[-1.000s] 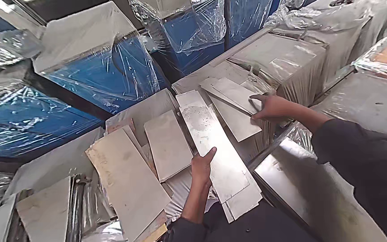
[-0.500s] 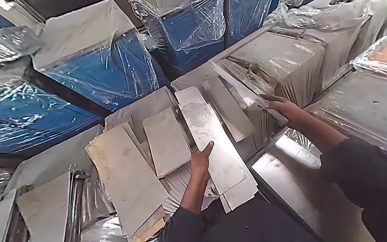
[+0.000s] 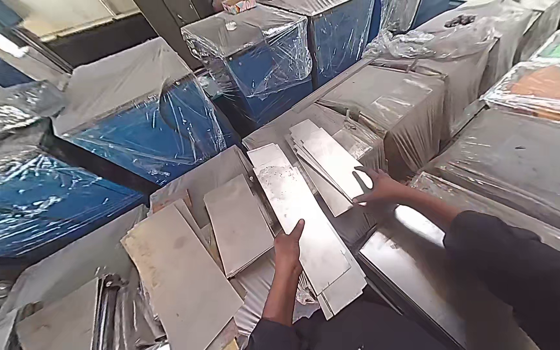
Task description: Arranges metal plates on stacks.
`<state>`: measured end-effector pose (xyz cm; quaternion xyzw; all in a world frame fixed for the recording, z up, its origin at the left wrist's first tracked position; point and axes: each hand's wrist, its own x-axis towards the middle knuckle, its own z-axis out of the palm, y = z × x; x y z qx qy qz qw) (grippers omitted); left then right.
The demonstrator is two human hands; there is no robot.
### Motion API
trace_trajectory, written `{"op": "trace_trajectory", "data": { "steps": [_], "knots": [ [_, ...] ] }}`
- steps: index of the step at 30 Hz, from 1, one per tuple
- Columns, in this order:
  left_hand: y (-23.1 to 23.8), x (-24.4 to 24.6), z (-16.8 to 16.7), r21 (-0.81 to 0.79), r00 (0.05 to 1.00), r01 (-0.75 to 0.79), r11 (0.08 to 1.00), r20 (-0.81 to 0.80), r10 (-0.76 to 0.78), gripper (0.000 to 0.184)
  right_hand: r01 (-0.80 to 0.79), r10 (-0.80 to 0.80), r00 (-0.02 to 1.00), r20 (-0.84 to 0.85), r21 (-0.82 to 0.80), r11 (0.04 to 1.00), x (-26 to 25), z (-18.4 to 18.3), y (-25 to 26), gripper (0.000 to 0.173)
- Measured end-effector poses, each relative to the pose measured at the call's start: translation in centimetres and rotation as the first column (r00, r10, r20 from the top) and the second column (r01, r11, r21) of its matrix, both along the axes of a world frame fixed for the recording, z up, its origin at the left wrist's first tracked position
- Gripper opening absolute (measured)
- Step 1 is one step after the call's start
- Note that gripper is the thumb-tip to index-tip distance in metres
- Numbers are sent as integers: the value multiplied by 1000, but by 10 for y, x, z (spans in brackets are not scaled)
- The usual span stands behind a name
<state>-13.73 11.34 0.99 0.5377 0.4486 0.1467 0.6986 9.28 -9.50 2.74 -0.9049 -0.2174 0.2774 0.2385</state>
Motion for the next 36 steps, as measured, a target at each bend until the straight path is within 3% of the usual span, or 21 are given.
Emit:
{"op": "trace_trajectory", "data": {
  "steps": [1,7,14,19,23,26,29,32,34,36],
  "knots": [
    [0,1,-1,-1,1000,-5,1000,-4,5,36,30,-29,999,-23,53,998,5,-1,1,113],
    [-1,2,-3,18,999,-13,1000,-29,14,36,379,-369,925,-89,202,903,32,0,28,68],
    [-1,-3,7,-42,999,-42,998,28,43,34,405,-425,899,103,171,898,52,-22,31,68],
    [-3,-9,16,-71,997,-3,997,72,8,33,388,-405,910,85,165,907,59,10,8,57],
    [1,-8,23,-37,990,72,997,125,-67,33,405,-437,895,93,245,881,26,66,-38,51],
    [9,-7,33,46,972,174,984,151,-179,32,336,-411,871,271,282,898,9,104,-82,52],
    [12,1,50,231,922,360,904,60,-383,27,165,-242,821,517,190,968,-18,157,-133,48],
    [6,6,60,453,816,542,708,-81,-573,17,17,-56,760,648,66,998,-59,194,-179,45],
    [2,1,57,550,731,593,589,-62,-679,23,-119,80,718,691,9,993,-86,208,-200,47],
    [-10,-9,59,512,615,668,540,30,-788,27,-193,146,756,639,4,981,-111,211,-213,49]
  ]
}}
